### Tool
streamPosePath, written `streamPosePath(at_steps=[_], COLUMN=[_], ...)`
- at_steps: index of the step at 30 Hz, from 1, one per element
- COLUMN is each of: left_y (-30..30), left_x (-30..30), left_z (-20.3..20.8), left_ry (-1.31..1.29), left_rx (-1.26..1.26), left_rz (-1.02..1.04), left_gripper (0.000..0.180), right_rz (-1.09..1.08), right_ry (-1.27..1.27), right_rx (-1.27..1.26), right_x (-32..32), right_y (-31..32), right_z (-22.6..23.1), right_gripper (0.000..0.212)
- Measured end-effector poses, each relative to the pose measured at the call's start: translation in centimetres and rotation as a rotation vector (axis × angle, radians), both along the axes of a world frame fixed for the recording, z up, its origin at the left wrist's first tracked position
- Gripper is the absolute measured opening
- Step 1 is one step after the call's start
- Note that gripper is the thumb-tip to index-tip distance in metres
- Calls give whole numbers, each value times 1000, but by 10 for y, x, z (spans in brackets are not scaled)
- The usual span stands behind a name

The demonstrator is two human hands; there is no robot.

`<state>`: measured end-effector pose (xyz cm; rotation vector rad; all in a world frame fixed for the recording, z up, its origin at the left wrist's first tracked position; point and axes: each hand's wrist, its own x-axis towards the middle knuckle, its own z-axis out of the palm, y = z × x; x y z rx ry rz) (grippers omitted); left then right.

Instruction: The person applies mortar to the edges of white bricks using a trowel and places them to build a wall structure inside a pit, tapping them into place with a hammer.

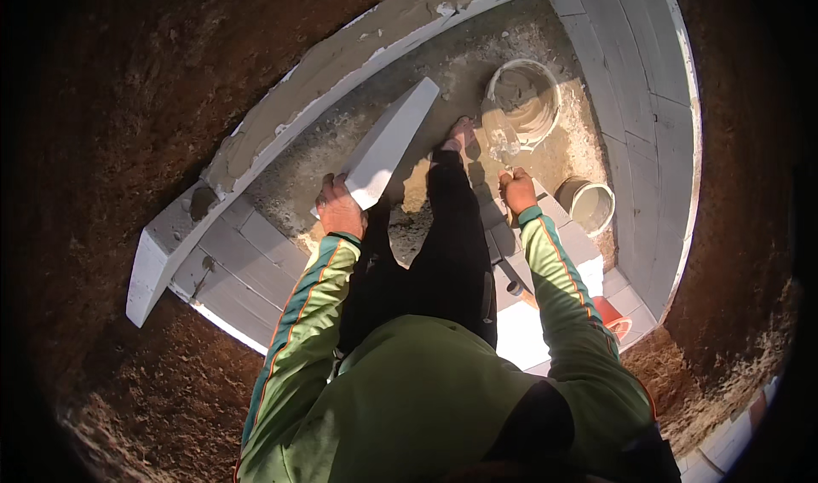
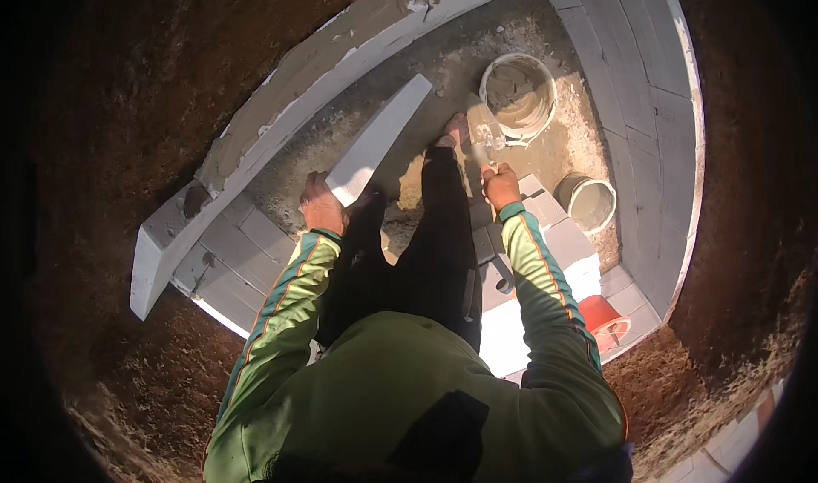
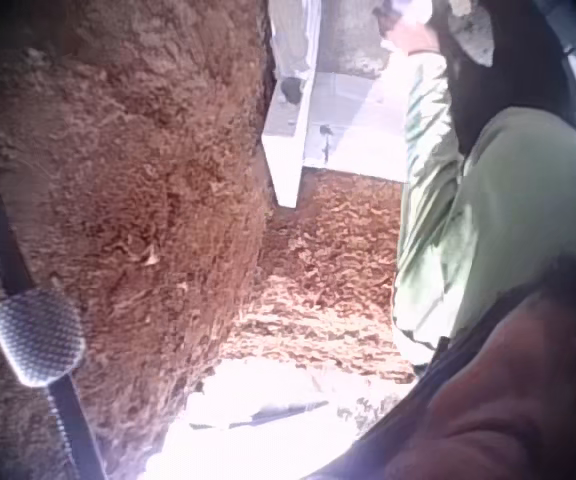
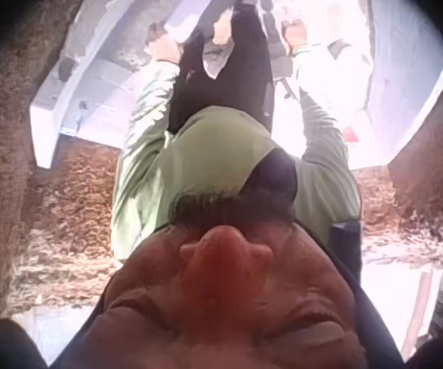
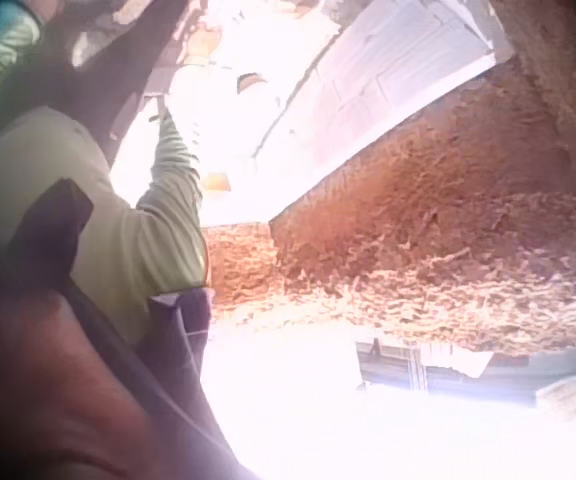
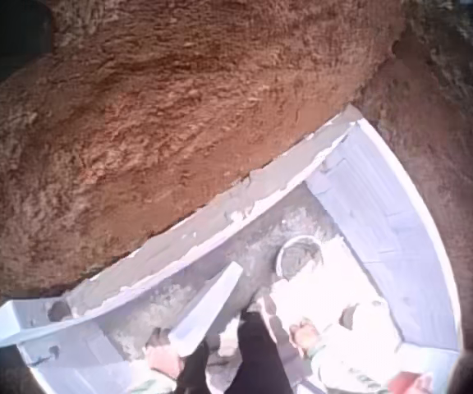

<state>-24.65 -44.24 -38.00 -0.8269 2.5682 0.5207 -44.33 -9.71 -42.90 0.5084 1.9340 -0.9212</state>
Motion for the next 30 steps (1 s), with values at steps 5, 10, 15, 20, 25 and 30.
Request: streamPosePath(at_steps=[5, 10, 15, 20, 25, 30], left_y=[18, 39, 40, 40, 41, 25], left_x=[-45, -93, -89, -104, -83, -68], left_z=[-7, -4, -29, -6, -4, 0], left_ry=[20, 23, 126, 123, 49, 9], left_rx=[-183, -107, 79, -152, -129, -174], left_rz=[-112, 41, 352, -349, 16, -119], left_gripper=[86, 79, 84, 86, 89, 87], right_rz=[494, 622, 1126, 420, -341, -235], right_ry=[274, 160, 92, 79, 47, 183], right_rx=[732, 867, 282, 17, -326, -430], right_x=[-85, -152, -156, -150, -104, -55], right_y=[121, 151, 69, 67, 92, 46], right_z=[-158, -286, -327, -308, -215, -95], right_gripper=[33, 29, 32, 35, 30, 20])
